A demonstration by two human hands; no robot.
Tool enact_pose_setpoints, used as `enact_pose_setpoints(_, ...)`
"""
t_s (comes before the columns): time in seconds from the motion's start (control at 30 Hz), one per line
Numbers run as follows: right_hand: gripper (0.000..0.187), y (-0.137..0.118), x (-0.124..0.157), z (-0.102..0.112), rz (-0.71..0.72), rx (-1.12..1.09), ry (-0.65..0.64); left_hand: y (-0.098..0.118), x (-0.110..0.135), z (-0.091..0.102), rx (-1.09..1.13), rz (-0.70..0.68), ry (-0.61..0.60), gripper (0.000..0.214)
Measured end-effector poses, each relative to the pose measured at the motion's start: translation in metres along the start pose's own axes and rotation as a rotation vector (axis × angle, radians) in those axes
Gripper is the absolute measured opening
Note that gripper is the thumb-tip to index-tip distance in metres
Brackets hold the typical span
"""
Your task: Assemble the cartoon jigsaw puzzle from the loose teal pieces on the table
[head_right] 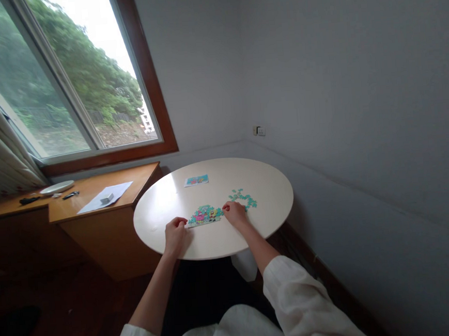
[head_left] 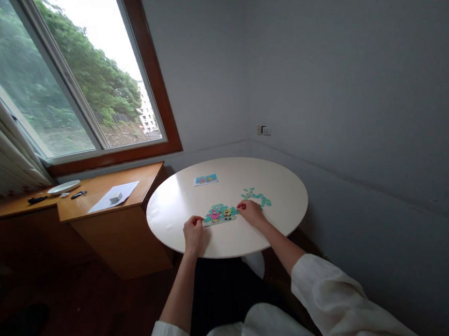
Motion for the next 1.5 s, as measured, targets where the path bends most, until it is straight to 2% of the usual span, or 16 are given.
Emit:
enact_pose_setpoints(1.03,0.009,-0.0069,0.0009,0.0000,0.044,0.075,0.003,0.0046,0.0015,0.0023,0.005,-0.007,0.009,0.021)
enact_pose_setpoints(1.27,0.019,-0.0038,-0.0014,0.0070,0.028,0.036,0.050,0.0003,0.0001,0.0010,0.009,-0.002,0.009,0.021)
enact_pose_setpoints(1.5,0.011,-0.0077,0.0011,0.0027,0.053,0.084,0.016,-0.0002,-0.0006,0.0004,0.014,-0.002,0.007,0.021)
Point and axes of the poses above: each hand's wrist, its own x-axis away from the middle knuckle, its own z-axis out of the back of the hand, y = z × x, the point moved 10 cm from there along -x, towards the middle knuckle, and after that the axes turned 2 degrees about -x, right-handed, at the moved point
